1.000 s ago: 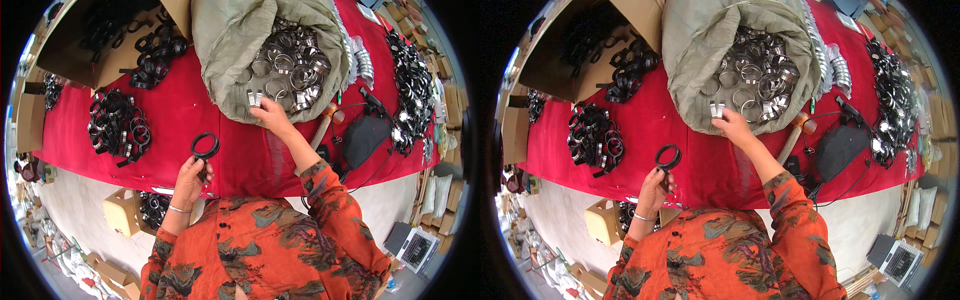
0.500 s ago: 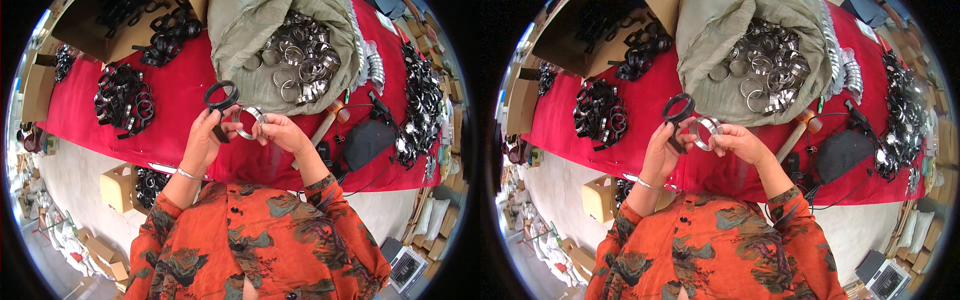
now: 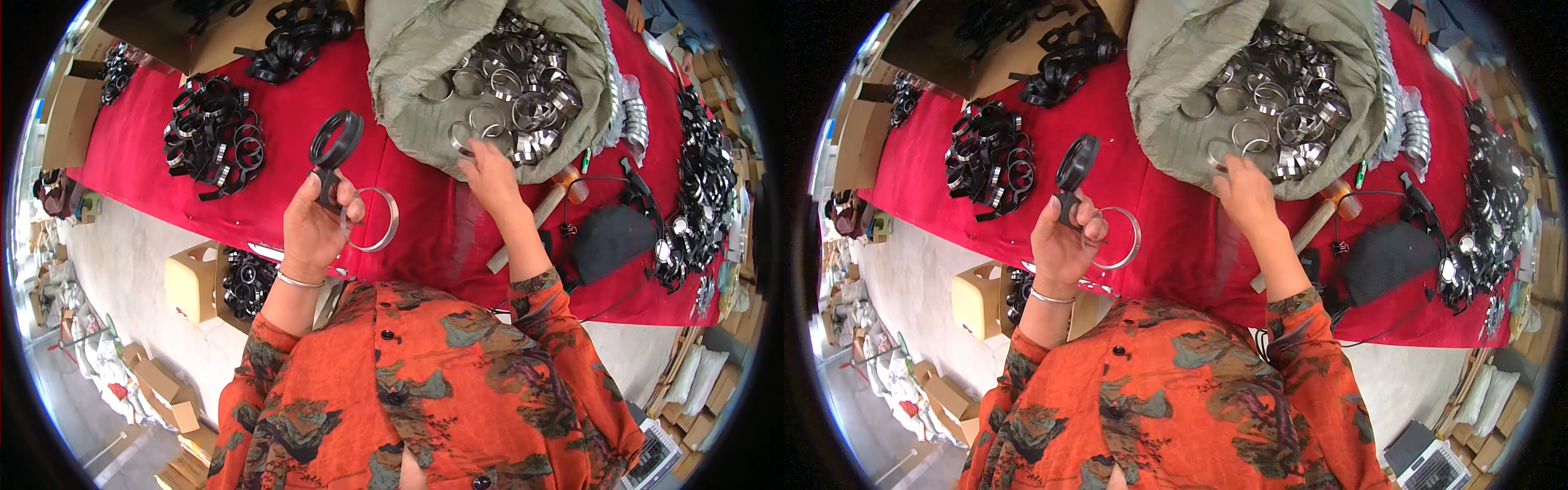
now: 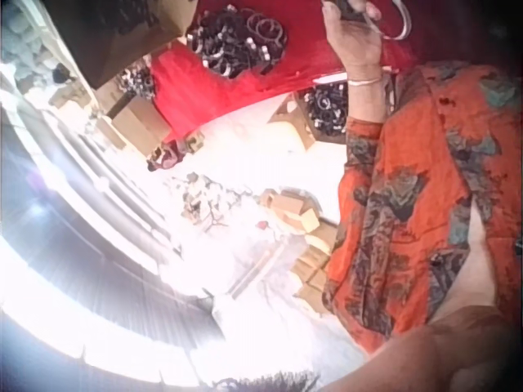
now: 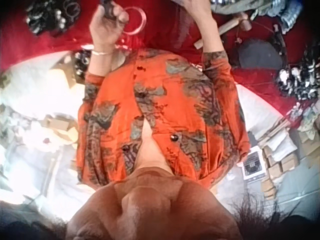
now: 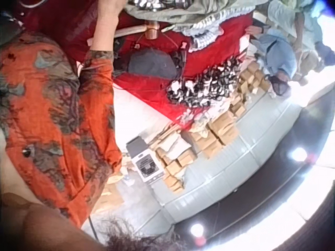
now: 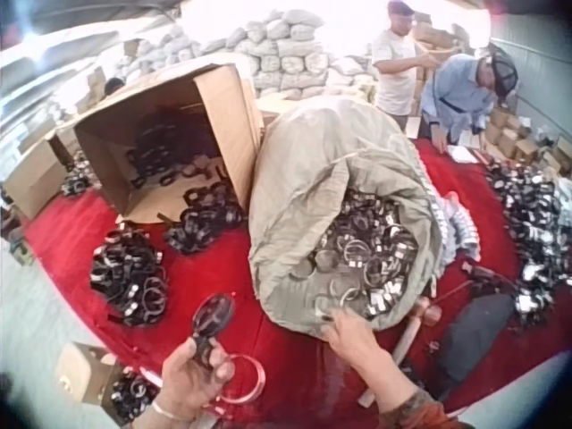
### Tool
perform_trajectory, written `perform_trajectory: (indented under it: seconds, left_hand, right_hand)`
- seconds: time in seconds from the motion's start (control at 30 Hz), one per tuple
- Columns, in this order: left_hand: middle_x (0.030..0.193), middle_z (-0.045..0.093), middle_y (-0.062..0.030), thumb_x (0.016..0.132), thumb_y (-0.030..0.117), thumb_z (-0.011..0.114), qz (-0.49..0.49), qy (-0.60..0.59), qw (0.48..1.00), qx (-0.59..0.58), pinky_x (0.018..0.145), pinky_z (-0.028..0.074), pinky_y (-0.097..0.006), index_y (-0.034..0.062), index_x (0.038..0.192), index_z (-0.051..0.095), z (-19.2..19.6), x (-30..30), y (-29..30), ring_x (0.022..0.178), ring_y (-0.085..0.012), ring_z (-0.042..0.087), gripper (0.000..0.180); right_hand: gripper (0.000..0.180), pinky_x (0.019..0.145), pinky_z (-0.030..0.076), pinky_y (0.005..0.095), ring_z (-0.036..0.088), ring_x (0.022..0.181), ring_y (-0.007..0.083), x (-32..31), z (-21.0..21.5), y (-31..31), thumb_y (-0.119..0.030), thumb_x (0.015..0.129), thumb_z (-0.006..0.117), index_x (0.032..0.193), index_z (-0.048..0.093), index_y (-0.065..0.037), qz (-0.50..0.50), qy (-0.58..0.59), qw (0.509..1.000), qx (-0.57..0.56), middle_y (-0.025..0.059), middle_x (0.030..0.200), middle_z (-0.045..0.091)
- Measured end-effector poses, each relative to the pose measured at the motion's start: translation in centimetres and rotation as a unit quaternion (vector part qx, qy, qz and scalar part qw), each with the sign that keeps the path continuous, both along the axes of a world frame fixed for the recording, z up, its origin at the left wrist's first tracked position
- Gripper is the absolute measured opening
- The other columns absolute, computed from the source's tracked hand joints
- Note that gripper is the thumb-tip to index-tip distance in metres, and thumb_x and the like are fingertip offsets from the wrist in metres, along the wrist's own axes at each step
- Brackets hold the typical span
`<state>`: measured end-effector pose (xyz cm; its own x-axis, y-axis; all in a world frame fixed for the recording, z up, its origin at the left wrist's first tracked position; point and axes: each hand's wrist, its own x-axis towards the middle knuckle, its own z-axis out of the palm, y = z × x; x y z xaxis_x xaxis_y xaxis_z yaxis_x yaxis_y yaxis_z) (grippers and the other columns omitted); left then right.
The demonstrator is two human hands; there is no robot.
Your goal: Assembling metal bands onto black plastic rings.
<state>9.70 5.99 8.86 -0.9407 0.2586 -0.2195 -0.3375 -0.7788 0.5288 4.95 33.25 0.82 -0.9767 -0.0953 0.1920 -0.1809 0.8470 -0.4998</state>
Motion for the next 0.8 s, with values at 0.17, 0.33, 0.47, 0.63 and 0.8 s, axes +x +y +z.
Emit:
perform_trajectory:
  seconds: [0.17,0.33,0.47,0.63,0.8]
  left_hand:
    - [0.071,0.045,-0.0013,0.092,0.033,0.051,0.009,-0.029,0.985,0.171,0.059,0.035,-0.025,0.0014,0.099,0.051,0.0,-0.4,-0.3,0.062,-0.0122,0.044,0.033]
    - [0.071,0.045,-0.0012,0.092,0.034,0.05,-0.025,-0.041,0.978,0.202,0.058,0.035,-0.025,0.0016,0.098,0.05,-0.2,-0.6,-0.1,0.061,-0.0118,0.044,0.033]
    - [0.069,0.043,-0.0013,0.091,0.035,0.051,-0.105,0.001,0.988,0.11,0.056,0.035,-0.026,0.0022,0.099,0.05,0.2,-0.7,0.3,0.06,-0.0118,0.044,0.034]
    - [0.096,0.064,-0.0116,0.087,0.024,0.058,-0.053,0.058,0.963,-0.258,0.076,0.049,-0.031,0.0022,0.105,0.053,0.2,-1.4,-0.8,0.075,-0.0192,0.061,0.029]
    - [0.096,0.063,-0.008,0.084,0.006,0.061,-0.044,0.077,0.927,-0.365,0.061,0.048,-0.021,0.0019,0.107,0.051,-0.2,-0.9,-1.3,0.082,-0.0088,0.058,0.025]
  right_hand:
    - [0.033,0.06,0.047,0.0263,0.06,0.067,0.014,1.5,2.0,-2.5,-0.022,0.085,0.06,0.11,0.055,0.0,0.005,-0.056,0.96,-0.276,0.008,0.086,0.064]
    - [0.026,0.048,0.036,0.0174,0.052,0.058,0.0054,3.8,8.4,-7.0,-0.025,0.093,0.052,0.104,0.059,-0.003,0.112,-0.428,0.632,-0.637,0.0048,0.085,0.064]
    - [0.016,0.043,0.029,0.0188,0.041,0.051,0.0034,2.6,7.4,-7.2,-0.02,0.09,0.058,0.091,0.059,-0.004,0.187,-0.491,0.522,-0.672,0.0007,0.074,0.059]
    - [0.008,0.051,0.034,0.0198,0.044,0.057,0.0045,2.7,9.2,-5.6,-0.012,0.082,0.064,0.083,0.062,-0.004,0.2,-0.452,0.657,-0.569,-0.0008,0.072,0.055]
    - [0.009,0.056,0.042,0.0259,0.053,0.066,0.0124,2.8,9.3,-6.8,-0.003,0.076,0.067,0.084,0.064,-0.001,0.2,-0.087,0.889,-0.402,0.0047,0.078,0.055]
